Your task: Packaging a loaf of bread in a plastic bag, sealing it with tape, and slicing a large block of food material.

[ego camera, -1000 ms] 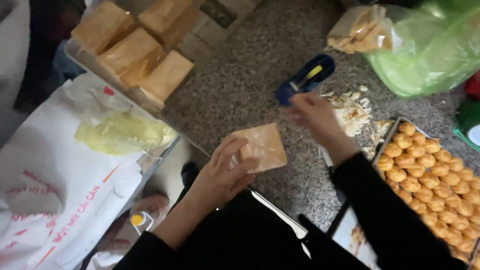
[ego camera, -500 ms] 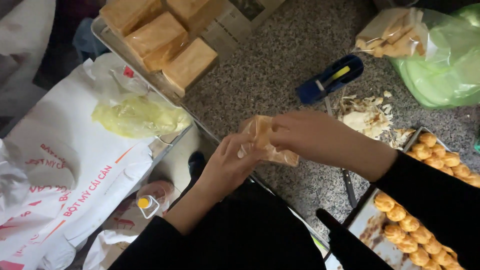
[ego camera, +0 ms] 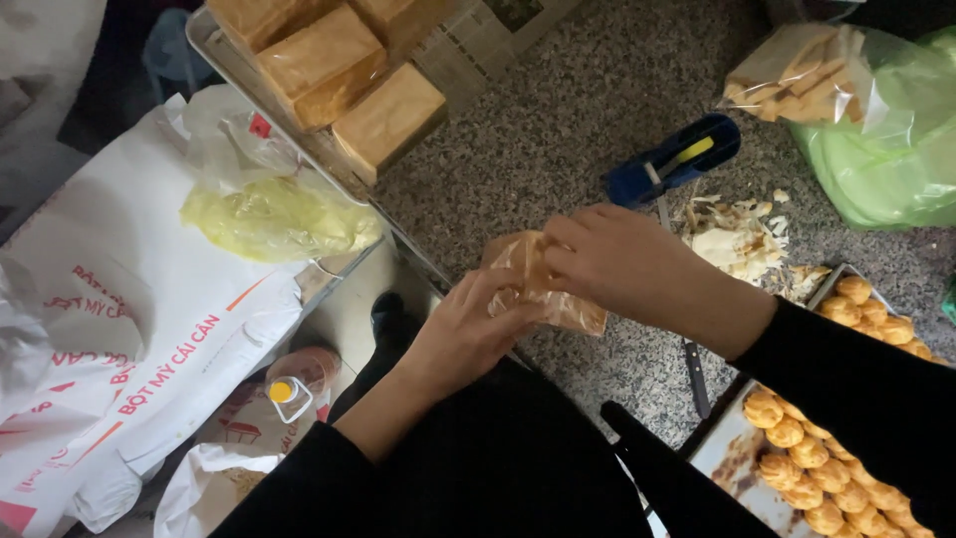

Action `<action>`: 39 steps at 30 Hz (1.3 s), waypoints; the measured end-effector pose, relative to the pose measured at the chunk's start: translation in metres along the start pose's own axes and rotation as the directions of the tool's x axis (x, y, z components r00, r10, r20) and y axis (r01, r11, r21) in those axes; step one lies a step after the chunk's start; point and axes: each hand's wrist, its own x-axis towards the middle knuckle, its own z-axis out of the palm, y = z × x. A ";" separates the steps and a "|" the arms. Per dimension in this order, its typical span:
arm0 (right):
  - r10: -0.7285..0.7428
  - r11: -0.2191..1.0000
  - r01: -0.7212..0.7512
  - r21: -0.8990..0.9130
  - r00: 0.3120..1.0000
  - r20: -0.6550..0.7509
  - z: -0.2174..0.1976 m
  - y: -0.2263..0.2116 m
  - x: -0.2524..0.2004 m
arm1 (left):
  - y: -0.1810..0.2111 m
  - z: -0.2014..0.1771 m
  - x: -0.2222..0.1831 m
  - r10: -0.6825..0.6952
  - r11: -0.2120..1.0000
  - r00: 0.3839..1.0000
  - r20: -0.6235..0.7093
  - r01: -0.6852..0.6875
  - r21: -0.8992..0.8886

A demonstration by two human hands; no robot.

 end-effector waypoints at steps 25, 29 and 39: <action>0.632 0.614 -0.677 0.407 0.730 0.260 -0.029 -0.016 0.014 | 0.002 0.008 0.009 -0.015 1.000 0.999 0.052 0.015 0.018; 0.651 0.475 -0.630 0.615 0.721 0.236 -0.015 0.007 0.011 | 0.001 0.004 0.012 -0.020 1.000 0.998 0.061 0.019 0.022; 0.695 -0.102 -0.492 0.864 0.587 0.416 -0.011 0.015 -0.010 | 0.013 -0.028 0.037 -0.050 0.998 0.985 0.164 0.054 -0.018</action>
